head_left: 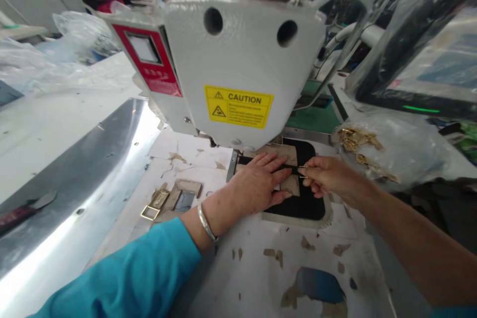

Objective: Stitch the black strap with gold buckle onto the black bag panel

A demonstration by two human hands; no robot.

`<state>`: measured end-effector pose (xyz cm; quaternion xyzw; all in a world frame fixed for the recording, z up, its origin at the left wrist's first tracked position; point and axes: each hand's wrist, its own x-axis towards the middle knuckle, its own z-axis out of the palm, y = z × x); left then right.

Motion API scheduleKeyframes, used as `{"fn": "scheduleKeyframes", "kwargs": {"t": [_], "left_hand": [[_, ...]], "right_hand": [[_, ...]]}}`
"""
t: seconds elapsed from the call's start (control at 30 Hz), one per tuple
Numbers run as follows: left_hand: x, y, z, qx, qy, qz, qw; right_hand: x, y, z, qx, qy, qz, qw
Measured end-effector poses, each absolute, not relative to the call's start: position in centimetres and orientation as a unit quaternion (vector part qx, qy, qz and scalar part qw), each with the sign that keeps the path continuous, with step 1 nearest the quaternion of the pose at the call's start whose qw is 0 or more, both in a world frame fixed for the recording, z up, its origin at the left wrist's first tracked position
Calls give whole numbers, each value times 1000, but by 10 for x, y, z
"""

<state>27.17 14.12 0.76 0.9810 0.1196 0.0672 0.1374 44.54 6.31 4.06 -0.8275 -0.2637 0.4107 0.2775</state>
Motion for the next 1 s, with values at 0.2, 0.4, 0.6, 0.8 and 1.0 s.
{"fn": "scheduleKeyframes", "kwargs": {"t": [0.2,0.4,0.6,0.8,1.0], "left_hand": [[269,141,3,986,88,105,95],[270,137,-4,989,62,120,54],[275,121,-1,980,132,117,87],[288,106,12,965,203,115,115],[294,108,20,965,219,89,110]], "right_hand": [[450,59,30,-825,-288,392,288],[451,58,24,-817,-288,396,304],[451,57,23,-812,-279,405,315],[456,56,15,-799,-290,420,317],[464,52,8,-791,-334,415,301]]}}
